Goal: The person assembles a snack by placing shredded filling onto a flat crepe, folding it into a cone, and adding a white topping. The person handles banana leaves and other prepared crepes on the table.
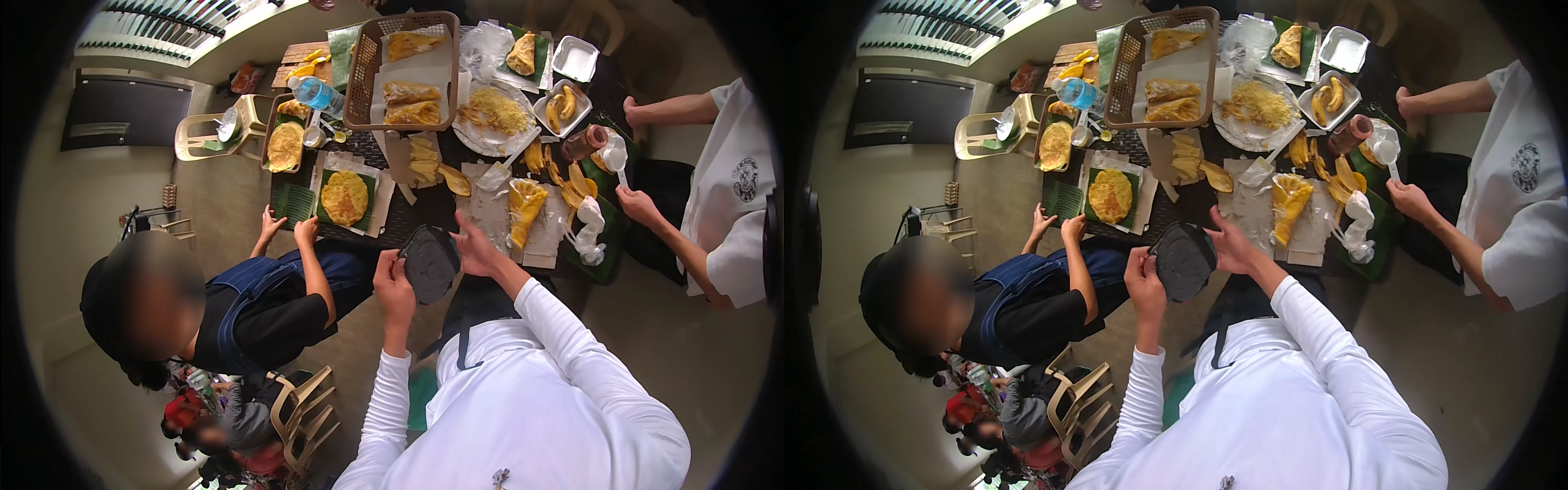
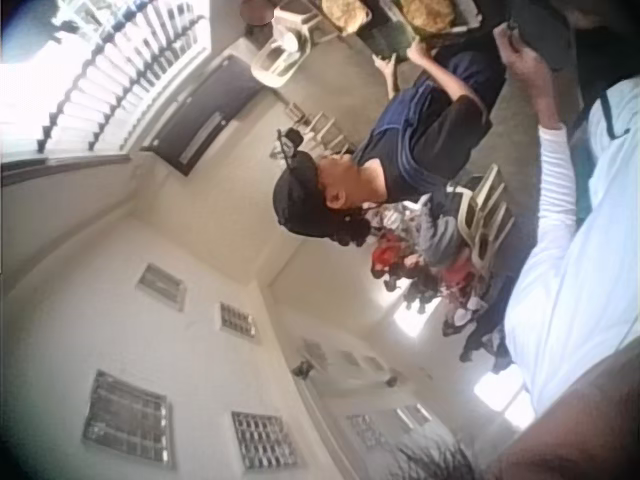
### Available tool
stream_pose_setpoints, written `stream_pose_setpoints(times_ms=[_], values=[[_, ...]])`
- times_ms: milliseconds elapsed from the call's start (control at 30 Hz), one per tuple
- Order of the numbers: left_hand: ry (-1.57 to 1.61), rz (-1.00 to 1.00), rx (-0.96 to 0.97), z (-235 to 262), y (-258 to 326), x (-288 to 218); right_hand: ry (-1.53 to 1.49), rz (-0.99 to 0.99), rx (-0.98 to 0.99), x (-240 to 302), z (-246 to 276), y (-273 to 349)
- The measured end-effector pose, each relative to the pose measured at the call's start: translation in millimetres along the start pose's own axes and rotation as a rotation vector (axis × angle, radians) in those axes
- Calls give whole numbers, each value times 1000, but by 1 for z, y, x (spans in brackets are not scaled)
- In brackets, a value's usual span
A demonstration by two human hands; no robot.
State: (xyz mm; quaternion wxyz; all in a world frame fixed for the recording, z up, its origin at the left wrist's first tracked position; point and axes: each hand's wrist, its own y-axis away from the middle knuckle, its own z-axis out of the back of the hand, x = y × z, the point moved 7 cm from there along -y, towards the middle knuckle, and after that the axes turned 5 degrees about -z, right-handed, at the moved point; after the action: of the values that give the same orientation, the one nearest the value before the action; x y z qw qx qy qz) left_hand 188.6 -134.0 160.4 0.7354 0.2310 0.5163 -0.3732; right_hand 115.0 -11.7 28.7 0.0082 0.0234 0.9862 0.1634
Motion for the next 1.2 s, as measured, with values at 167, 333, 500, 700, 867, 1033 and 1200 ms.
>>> stream_pose_setpoints(times_ms=[167, 333, 500, 700, 867, 1033, 1200], values=[[-84, 44, -51, 1, -39, 39, -190, -87, 98, -28, 0, -27], [-713, -325, 58, -35, -34, -2, -241, 81, 100, -20, 9, -30], [-817, -335, 184, -67, 2, 7, -5, 228, -151, -13, 19, -38], [-161, 26, 391, -68, 21, 104, 815, 286, -923, -19, 79, -54], [-486, 74, 629, -68, 35, 101, 811, 173, -1025, -43, 99, -49], [-725, 19, 427, -47, 29, 72, 863, 365, -917, -61, 57, -50], [-376, -105, 214, -37, 25, 78, 951, 459, -746, -48, 31, -50]])
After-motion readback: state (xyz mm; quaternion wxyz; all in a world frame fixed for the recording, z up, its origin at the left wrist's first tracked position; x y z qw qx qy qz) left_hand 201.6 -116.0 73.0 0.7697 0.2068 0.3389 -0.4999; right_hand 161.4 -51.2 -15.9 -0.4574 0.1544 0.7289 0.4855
